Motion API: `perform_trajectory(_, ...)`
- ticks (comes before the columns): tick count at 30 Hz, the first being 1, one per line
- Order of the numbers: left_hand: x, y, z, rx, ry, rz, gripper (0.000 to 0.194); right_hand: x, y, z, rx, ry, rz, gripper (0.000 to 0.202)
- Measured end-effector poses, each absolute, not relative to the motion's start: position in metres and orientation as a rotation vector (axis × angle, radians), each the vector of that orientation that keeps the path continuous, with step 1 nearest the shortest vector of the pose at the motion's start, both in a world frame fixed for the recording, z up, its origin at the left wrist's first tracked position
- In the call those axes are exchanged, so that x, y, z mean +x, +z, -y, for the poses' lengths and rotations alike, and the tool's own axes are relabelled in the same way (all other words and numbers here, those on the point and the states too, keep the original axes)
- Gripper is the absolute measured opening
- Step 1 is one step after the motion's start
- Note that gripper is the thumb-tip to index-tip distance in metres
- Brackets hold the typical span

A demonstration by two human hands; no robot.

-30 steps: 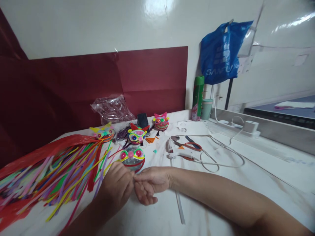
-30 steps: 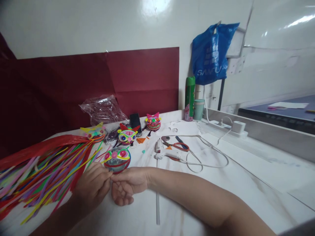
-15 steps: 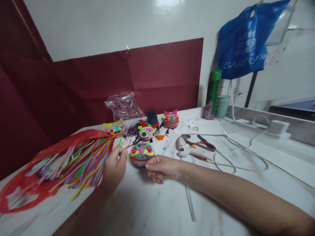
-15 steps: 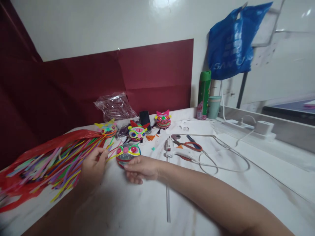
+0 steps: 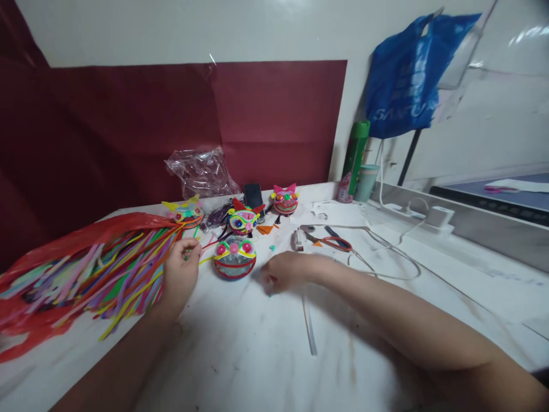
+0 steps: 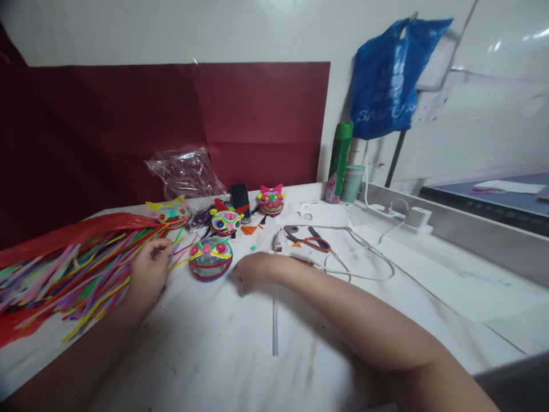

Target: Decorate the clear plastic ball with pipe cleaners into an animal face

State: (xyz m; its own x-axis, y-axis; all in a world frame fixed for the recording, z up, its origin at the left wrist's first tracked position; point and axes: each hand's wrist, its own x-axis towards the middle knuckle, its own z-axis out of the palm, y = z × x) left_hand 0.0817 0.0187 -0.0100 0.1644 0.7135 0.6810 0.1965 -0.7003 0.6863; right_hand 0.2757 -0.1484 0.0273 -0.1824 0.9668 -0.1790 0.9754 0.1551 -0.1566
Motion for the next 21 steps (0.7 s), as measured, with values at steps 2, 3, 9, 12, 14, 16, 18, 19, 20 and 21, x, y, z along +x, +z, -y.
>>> perform_trajectory(2, 0.082, -0.017, -0.027, 2.015, 1.527, -0.896, 0.02, 0.273, 0.016, 0.149, 2.018, -0.319, -2.286, 0.015)
perform_trajectory(3, 0.082, -0.02, -0.03, 2.028, 1.513, -0.911, 0.021, 0.275, 0.013, 0.149, 2.045, -0.313, -2.28, 0.014)
perform_trajectory(9, 0.08, -0.023, -0.035, 2.085, 1.488, -0.921, 0.019, 0.328, 0.02, 0.137, 2.49, -0.133, -2.35, 0.022)
perform_trajectory(12, 0.078, -0.019, -0.034, 2.126, 1.461, -0.919, 0.018, 0.354, 0.03, 0.132, 2.736, -0.064, -2.399, 0.018)
perform_trajectory(14, 0.077, -0.018, -0.036, 2.126, 1.447, -0.933, 0.019, 0.366, 0.036, 0.136, 2.904, -0.022, -2.42, 0.015)
perform_trajectory(16, 0.076, -0.019, -0.039, 2.119, 1.431, -0.965, 0.019, 0.375, 0.039, 0.147, 3.074, 0.016, -2.414, 0.014)
perform_trajectory(18, 0.075, -0.021, -0.043, 2.137, 1.416, -0.993, 0.019, 0.382, 0.039, 0.161, 3.229, 0.02, -2.388, 0.015)
perform_trajectory(19, 0.075, -0.022, -0.044, 2.156, 1.41, -1.001, 0.018, 0.386, 0.038, 0.168, 3.298, 0.003, -2.374, 0.016)
perform_trajectory(20, 0.074, -0.023, -0.045, 2.175, 1.406, -1.005, 0.018, 0.389, 0.036, 0.174, 3.36, -0.025, -2.364, 0.016)
perform_trajectory(21, 0.074, -0.023, -0.045, 2.191, 1.402, -1.004, 0.017, 0.392, 0.034, 0.179, 3.417, -0.059, -2.357, 0.016)
